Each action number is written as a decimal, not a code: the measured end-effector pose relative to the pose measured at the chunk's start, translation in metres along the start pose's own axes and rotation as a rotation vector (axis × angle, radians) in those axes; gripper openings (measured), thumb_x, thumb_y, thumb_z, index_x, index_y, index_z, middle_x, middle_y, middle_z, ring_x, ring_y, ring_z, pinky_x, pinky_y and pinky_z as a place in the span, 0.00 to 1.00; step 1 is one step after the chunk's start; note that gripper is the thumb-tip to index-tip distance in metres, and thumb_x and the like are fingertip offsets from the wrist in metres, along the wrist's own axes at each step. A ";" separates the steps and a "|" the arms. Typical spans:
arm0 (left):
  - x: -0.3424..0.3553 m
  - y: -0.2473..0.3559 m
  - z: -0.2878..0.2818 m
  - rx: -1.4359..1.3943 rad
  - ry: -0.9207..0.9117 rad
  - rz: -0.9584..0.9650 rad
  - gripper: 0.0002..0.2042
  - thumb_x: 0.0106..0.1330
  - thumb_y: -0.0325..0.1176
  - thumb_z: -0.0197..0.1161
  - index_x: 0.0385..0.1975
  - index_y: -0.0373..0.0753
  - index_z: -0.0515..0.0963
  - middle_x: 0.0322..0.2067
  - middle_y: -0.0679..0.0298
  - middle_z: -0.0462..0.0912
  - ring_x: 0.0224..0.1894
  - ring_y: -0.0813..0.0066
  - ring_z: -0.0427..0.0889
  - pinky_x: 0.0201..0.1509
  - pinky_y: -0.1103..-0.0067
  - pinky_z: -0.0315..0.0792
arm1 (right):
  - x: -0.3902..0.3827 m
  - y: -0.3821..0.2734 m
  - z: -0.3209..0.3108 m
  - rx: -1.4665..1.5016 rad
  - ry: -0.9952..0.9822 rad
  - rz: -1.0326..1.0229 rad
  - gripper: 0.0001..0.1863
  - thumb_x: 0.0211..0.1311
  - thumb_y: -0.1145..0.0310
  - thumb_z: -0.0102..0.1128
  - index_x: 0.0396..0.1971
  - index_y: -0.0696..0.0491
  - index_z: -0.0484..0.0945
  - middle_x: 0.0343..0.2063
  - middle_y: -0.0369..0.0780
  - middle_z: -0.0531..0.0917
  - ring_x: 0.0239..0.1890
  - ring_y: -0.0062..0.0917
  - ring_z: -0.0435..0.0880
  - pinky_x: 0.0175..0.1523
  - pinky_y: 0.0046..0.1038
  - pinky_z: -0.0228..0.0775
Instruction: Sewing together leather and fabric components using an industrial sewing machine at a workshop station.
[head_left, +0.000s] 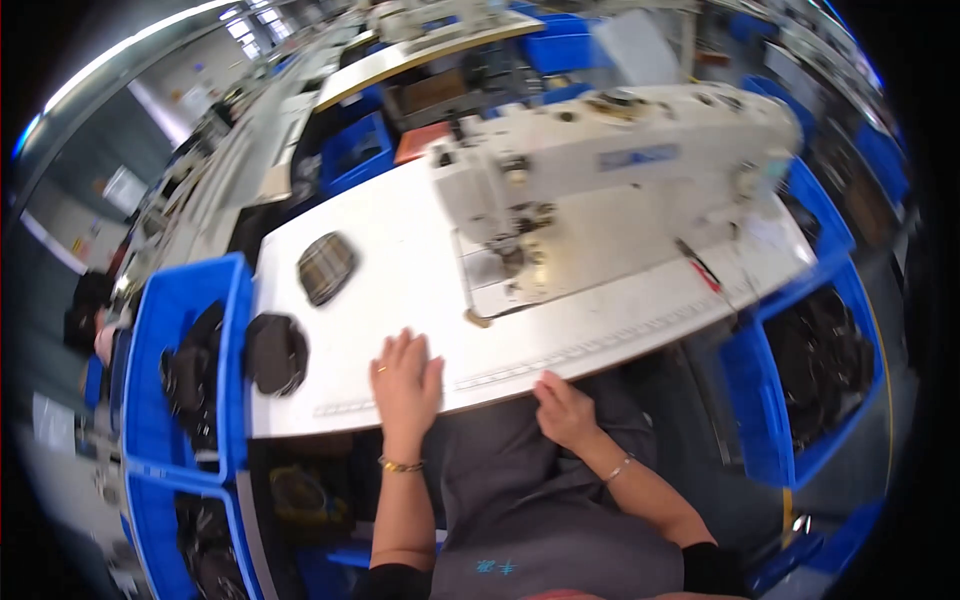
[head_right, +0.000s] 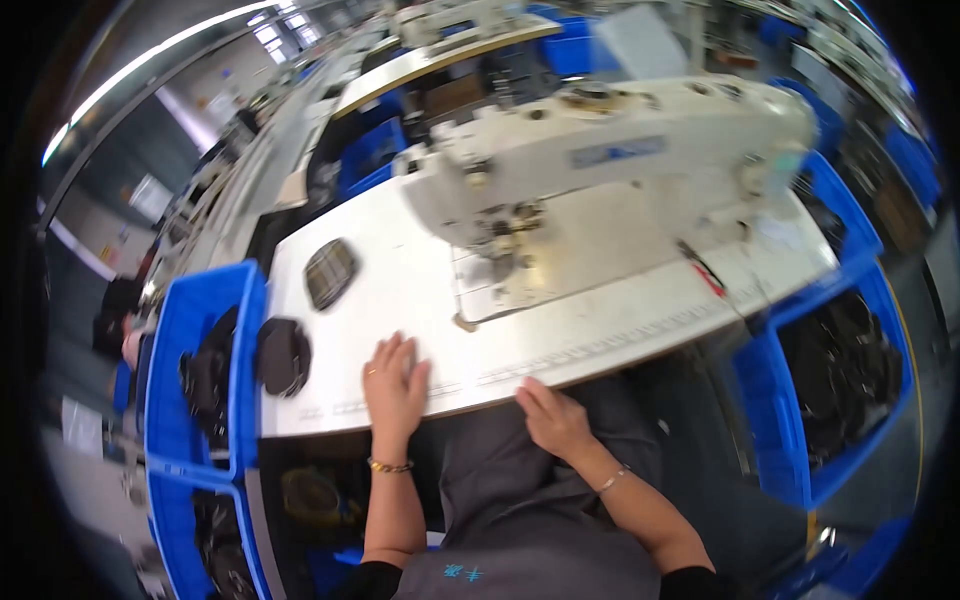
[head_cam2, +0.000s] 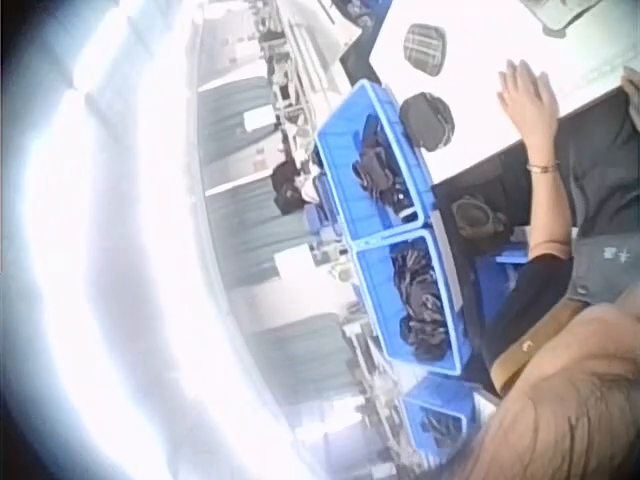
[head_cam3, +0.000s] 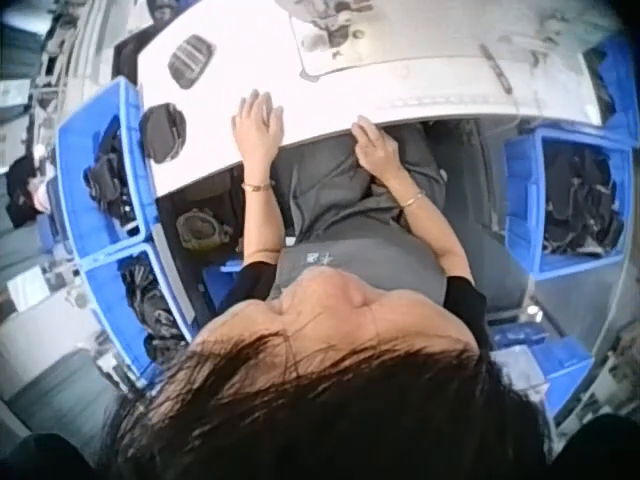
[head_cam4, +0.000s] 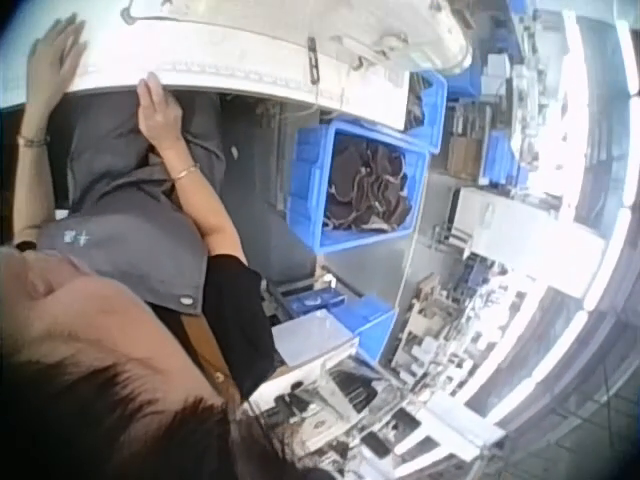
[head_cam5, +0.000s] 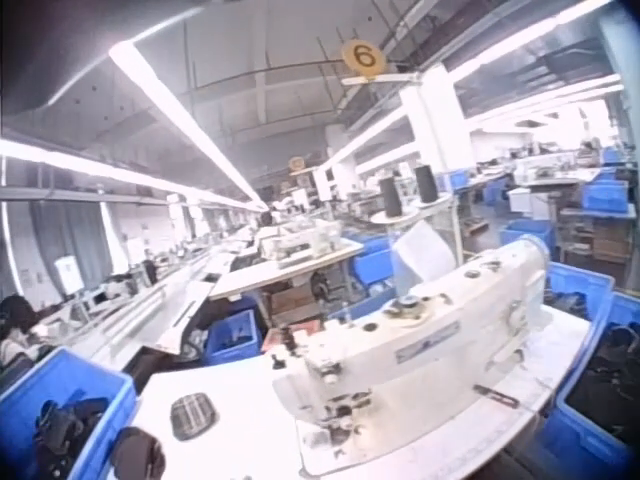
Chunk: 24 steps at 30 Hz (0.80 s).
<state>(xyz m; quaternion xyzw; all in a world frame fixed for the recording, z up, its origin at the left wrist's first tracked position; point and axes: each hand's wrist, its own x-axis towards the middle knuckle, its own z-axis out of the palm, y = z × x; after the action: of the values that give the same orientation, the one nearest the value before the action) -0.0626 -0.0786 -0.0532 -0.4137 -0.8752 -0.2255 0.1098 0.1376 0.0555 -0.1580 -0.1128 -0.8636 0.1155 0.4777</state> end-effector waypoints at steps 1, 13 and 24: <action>-0.001 0.002 -0.002 -0.002 0.020 -0.006 0.19 0.63 0.43 0.60 0.51 0.43 0.76 0.58 0.55 0.73 0.64 0.51 0.66 0.66 0.54 0.54 | -0.001 0.002 0.004 0.002 0.017 -0.024 0.24 0.47 0.78 0.60 0.49 0.51 0.76 0.52 0.39 0.75 0.34 0.31 0.82 0.35 0.27 0.76; 0.141 -0.117 -0.054 -0.046 0.185 -0.193 0.10 0.65 0.35 0.59 0.39 0.37 0.82 0.32 0.56 0.83 0.40 0.58 0.81 0.40 0.68 0.73 | -0.012 0.025 0.020 0.002 0.028 -0.167 0.27 0.46 0.78 0.62 0.50 0.51 0.69 0.45 0.42 0.72 0.32 0.36 0.78 0.33 0.34 0.75; 0.151 -0.135 -0.023 0.056 0.313 -0.257 0.05 0.57 0.37 0.67 0.28 0.45 0.82 0.36 0.68 0.80 0.41 0.63 0.76 0.49 0.64 0.61 | -0.011 0.026 0.018 0.002 0.026 -0.164 0.29 0.45 0.80 0.60 0.51 0.53 0.68 0.46 0.44 0.72 0.32 0.37 0.79 0.33 0.34 0.76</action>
<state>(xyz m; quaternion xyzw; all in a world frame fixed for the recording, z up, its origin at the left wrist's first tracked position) -0.2627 -0.0633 -0.0174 -0.2554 -0.8990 -0.2746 0.2262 0.1300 0.0748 -0.1839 -0.0425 -0.8636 0.0754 0.4967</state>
